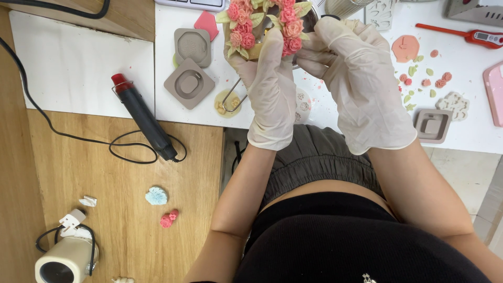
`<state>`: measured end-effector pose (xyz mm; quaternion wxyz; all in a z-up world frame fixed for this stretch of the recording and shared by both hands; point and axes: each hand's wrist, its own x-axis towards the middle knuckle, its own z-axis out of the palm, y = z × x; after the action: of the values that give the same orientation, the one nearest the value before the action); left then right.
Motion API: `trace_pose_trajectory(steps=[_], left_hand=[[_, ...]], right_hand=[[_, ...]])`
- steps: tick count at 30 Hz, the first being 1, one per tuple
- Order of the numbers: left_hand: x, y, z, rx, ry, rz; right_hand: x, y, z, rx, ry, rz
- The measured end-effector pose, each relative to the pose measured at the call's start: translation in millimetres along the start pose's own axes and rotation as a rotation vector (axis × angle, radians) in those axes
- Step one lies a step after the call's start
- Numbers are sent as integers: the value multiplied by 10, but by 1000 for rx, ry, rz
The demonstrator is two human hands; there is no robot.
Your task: Assemble and place decorative wax flowers onto a candle base.
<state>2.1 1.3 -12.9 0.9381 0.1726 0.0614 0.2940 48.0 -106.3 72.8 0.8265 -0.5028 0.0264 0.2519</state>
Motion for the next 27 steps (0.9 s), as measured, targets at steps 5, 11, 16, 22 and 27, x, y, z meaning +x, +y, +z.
trace_pose_trajectory(steps=[5, 11, 16, 22, 27], left_hand=[[-7, -14, 32, 23, 36, -23], [-21, 12, 84, 69, 29, -5], [-51, -14, 55, 86, 34, -42], [-64, -27, 96, 96, -15, 10], [-71, -50, 76, 122, -18, 25]], right_hand=[[-22, -20, 4, -36, -11, -4], [-44, -43, 86, -36, 70, -3], [-17, -5, -1, -1, 71, -19], [-22, 9, -16, -4, 83, -55], [-28, 17, -24, 32, 69, -69]])
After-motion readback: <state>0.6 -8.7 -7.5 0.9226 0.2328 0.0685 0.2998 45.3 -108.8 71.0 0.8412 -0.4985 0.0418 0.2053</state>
